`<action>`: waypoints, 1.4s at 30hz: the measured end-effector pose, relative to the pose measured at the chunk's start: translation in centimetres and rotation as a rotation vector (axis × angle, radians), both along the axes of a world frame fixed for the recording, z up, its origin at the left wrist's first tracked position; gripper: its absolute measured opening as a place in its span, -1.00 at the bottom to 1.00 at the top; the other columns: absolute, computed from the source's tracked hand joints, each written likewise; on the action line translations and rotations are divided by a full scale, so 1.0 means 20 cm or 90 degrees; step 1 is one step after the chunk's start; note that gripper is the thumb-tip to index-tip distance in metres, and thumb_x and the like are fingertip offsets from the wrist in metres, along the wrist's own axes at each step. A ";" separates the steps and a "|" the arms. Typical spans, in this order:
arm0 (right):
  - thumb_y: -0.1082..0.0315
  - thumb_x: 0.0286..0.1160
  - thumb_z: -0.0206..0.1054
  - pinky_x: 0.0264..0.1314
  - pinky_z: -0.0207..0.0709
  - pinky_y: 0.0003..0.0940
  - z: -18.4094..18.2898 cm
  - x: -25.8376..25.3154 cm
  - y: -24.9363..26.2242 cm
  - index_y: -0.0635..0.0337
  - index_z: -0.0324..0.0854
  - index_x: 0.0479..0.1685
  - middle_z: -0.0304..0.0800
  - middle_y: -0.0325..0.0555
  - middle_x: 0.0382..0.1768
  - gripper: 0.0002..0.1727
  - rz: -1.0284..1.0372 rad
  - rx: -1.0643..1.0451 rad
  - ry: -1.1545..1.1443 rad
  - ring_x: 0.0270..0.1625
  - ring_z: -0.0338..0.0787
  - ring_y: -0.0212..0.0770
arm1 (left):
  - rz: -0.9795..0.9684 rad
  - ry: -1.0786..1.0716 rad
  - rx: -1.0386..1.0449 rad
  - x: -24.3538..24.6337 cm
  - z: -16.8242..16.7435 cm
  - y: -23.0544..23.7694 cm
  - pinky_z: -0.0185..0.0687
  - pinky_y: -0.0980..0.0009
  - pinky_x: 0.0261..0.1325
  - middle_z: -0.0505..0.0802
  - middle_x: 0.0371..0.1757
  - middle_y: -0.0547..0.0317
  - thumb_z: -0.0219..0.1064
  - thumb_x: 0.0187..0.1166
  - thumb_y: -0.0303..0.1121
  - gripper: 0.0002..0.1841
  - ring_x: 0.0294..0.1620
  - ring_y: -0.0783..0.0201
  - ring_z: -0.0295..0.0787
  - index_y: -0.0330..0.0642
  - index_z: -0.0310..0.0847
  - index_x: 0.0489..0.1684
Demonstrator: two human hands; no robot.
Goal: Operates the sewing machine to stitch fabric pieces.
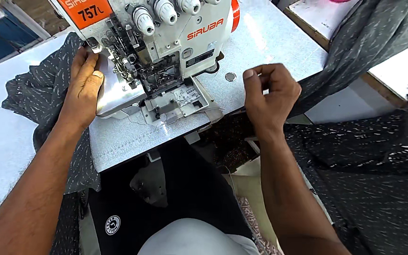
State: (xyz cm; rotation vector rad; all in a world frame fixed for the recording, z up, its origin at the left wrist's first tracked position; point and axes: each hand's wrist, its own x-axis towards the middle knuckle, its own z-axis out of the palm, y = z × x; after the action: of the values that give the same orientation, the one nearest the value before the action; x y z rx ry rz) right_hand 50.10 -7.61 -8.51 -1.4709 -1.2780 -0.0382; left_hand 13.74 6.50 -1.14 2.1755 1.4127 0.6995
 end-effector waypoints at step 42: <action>0.28 0.68 0.31 -0.63 0.13 -0.59 -0.16 0.09 0.18 0.27 0.66 -0.43 0.42 -0.33 -0.71 -0.70 -0.018 0.079 -0.002 -0.69 0.30 -0.56 | 0.025 -0.023 0.015 0.00 -0.02 -0.03 -0.30 0.15 0.93 0.03 0.94 0.16 -0.17 0.77 -0.09 -0.39 0.95 0.21 -0.26 0.06 0.23 0.84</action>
State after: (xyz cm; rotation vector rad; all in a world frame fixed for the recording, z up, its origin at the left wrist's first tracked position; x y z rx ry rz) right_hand 51.98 -4.07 -11.71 -1.3834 -1.2353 -0.1357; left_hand 13.76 5.91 -1.48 2.1485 1.4392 0.7693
